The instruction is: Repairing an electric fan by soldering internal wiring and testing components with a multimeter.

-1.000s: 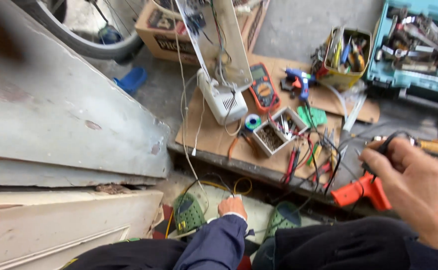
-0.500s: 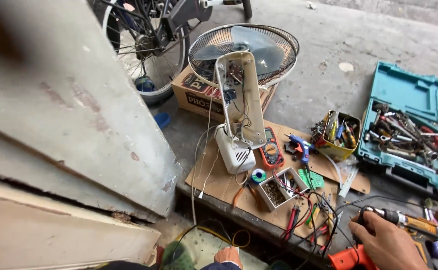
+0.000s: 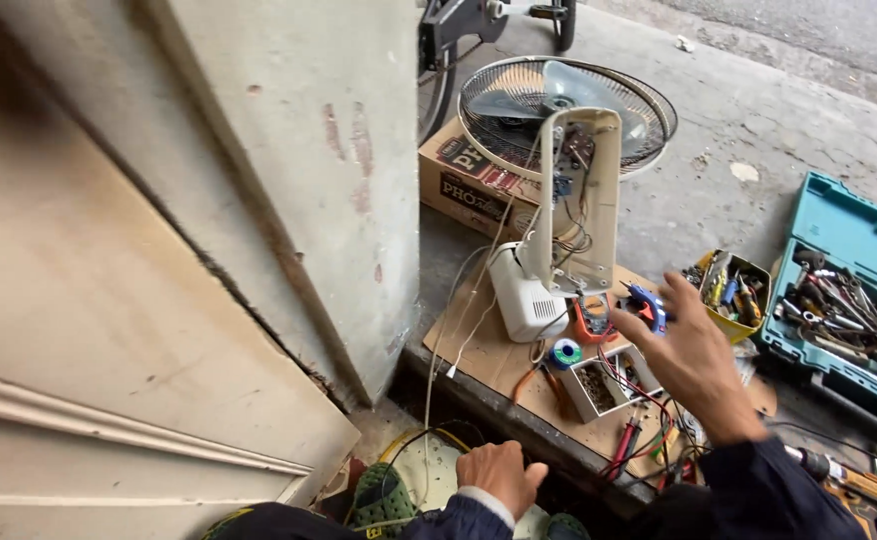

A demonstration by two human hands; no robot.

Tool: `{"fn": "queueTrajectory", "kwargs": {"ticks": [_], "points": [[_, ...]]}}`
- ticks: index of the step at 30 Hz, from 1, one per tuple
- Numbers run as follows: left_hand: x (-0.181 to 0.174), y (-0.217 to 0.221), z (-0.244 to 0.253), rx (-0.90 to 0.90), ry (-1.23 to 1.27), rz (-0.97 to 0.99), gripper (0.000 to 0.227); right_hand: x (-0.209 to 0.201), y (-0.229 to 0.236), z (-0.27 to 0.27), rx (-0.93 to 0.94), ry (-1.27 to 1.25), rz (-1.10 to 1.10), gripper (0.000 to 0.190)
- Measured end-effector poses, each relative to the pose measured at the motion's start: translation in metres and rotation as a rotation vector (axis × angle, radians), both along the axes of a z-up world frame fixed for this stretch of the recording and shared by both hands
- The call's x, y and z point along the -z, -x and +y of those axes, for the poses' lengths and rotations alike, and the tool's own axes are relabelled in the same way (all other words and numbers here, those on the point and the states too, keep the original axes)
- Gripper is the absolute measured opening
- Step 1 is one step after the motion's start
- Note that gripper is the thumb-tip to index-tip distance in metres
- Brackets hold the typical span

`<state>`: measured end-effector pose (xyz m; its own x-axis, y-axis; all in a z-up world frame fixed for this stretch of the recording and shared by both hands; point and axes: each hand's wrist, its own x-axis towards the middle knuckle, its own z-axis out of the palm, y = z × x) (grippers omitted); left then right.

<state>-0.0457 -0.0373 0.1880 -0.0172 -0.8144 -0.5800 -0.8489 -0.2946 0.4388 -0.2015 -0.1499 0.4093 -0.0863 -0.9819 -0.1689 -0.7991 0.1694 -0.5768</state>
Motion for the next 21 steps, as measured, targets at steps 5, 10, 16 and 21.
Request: {"fn": "queueTrajectory", "kwargs": {"ticks": [5, 10, 16, 21], "points": [[-0.155, -0.066, 0.063, 0.040, 0.149, 0.237, 0.072, 0.027, -0.043, -0.046, -0.061, 0.227, -0.179, 0.118], [-0.176, -0.124, 0.084, -0.019, 1.196, -0.069, 0.049, 0.039, -0.067, -0.060, -0.022, 0.218, -0.114, 0.138], [-0.156, -0.082, 0.018, 0.105, 0.903, 0.229, 0.050, 0.055, -0.077, -0.074, 0.008, 0.266, -0.040, 0.141], [-0.051, -0.066, -0.012, 0.316, 0.796, 0.037, 0.065, 0.079, -0.074, -0.092, 0.011, 0.315, 0.024, 0.142]]}}
